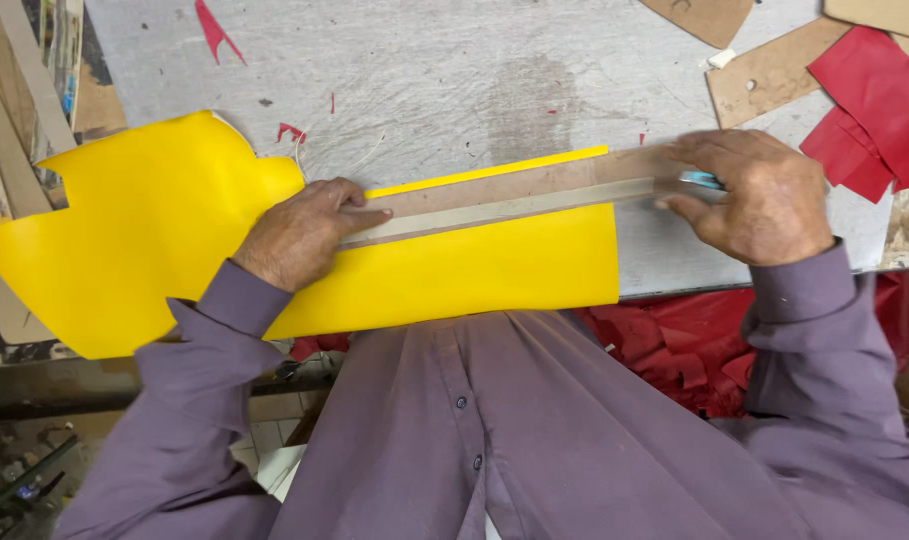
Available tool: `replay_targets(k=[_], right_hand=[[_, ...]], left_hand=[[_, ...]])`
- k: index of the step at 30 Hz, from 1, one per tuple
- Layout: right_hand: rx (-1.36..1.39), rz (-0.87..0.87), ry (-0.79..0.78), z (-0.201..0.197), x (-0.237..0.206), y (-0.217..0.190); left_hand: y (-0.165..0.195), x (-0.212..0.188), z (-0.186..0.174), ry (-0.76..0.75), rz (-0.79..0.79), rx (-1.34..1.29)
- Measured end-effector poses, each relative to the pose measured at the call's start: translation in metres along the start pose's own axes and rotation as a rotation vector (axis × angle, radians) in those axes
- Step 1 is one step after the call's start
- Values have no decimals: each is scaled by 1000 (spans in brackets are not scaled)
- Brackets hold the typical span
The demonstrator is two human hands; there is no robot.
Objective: The person uses a utility knife and a wooden straightedge to cut a long strip from a yellow sheet on a worktable. They repeatedly align the straightedge, score the material, and peel away the cut strip to produce a narrower piece.
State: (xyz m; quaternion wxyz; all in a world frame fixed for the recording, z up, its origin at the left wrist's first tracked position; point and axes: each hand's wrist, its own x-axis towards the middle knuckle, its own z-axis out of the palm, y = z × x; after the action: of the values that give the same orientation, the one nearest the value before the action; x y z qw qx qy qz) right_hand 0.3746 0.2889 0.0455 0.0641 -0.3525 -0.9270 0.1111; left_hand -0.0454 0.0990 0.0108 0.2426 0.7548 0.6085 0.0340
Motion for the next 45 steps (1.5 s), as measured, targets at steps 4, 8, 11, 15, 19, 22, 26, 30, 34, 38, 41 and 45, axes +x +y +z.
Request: replay_targets(k=[4, 8, 11, 15, 19, 22, 26, 30, 34, 38, 41, 45], right_hand=[[53, -147, 14, 32, 13, -35], [61, -152, 22, 61, 9, -42], [77, -136, 30, 68, 5, -38], [57, -152, 34, 68, 5, -43], [11, -154, 103, 72, 3, -53], [-44, -161, 160, 80, 1, -55], [-77, -170, 187, 89, -2, -52], [-95, -196, 199, 92, -3, -51], [-94, -198, 213, 90, -2, -54], [-81, -195, 215, 90, 0, -55], [-88, -182, 203, 91, 0, -54], [-76, -174, 205, 94, -1, -51]], left_hand=[[11, -41, 18, 333, -174, -192], [3, -61, 33, 445, -224, -196], [-7, -66, 47, 497, -195, -221], [-16, -74, 61, 567, -228, -288], [-24, -79, 68, 571, -234, -348], [-27, -83, 71, 583, -234, -353], [-30, -84, 77, 620, -203, -355], [-31, -84, 81, 621, -227, -345], [-31, -83, 82, 634, -215, -351], [-30, -83, 81, 657, -207, -341], [-30, -83, 81, 655, -210, -342], [-30, -81, 81, 666, -208, -336]])
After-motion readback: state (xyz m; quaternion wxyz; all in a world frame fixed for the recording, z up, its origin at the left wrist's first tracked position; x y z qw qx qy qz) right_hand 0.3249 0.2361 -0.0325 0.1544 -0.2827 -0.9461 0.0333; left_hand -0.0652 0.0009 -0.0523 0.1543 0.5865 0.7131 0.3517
